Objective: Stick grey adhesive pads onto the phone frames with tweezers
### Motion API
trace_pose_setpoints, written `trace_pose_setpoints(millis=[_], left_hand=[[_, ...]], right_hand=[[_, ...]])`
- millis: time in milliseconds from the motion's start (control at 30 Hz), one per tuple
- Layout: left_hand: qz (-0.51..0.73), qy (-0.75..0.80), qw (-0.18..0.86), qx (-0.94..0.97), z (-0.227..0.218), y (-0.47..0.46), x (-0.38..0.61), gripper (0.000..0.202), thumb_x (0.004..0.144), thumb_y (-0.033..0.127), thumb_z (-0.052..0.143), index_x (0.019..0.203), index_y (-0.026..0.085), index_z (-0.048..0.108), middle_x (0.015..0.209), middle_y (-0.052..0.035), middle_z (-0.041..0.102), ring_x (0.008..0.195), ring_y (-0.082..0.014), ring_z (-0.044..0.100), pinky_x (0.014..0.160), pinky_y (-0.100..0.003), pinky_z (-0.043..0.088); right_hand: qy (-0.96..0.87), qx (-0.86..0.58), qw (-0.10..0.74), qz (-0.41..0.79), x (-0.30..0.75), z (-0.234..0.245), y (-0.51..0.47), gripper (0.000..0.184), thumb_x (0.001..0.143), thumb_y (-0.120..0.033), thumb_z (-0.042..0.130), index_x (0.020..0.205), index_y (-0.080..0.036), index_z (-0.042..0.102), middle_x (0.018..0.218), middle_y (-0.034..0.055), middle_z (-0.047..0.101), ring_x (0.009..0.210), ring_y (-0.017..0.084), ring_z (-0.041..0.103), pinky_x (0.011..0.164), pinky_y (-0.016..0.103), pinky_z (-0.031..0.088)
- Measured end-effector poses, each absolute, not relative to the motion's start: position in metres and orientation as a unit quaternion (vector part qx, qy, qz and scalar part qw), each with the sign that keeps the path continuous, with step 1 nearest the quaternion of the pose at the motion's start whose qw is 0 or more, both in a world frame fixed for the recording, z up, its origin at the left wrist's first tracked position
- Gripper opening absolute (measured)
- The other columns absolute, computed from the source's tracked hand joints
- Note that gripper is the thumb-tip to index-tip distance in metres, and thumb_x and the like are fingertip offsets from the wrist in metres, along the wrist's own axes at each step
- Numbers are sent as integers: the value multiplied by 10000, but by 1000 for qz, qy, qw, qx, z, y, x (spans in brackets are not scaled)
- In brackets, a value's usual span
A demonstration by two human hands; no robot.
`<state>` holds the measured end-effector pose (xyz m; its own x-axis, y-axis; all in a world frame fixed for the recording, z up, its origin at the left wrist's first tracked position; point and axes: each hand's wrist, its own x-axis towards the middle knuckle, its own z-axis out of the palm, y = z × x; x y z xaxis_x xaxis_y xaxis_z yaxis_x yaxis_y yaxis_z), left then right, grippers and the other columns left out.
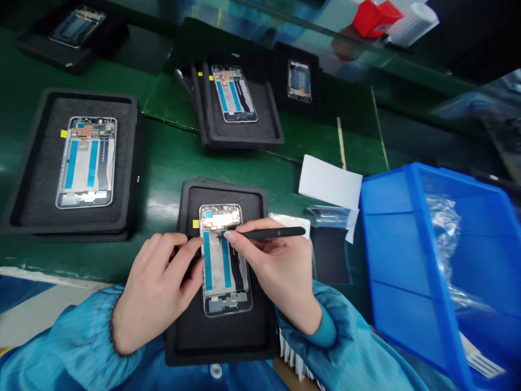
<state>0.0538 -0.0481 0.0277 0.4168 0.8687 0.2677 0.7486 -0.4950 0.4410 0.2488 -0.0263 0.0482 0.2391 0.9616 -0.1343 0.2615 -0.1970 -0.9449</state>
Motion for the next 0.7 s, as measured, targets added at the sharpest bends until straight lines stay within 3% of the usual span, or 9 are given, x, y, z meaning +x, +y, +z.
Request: trace_pose_setpoints(millis=[467, 700], left_hand=[[217, 477, 116, 844, 31, -47, 53, 307, 917, 204, 619, 1213, 123, 620, 1007, -107, 588, 885, -233, 544, 807, -402, 491], [113, 433, 60, 892, 42, -37, 51, 446, 955, 338, 564, 1375, 187, 567, 1193, -155, 595, 1033, -323, 538, 812, -459, 491]], right_hand=[[-477, -660, 426, 394, 249, 46, -27, 116, 741, -277, 847, 763, -223, 747, 752, 16, 775, 635, 180, 749, 593, 275, 656], [-502, -660, 412, 378, 249, 44, -28, 113, 765, -305, 827, 791, -227, 750, 774, 23, 778, 658, 189, 752, 604, 284, 649]])
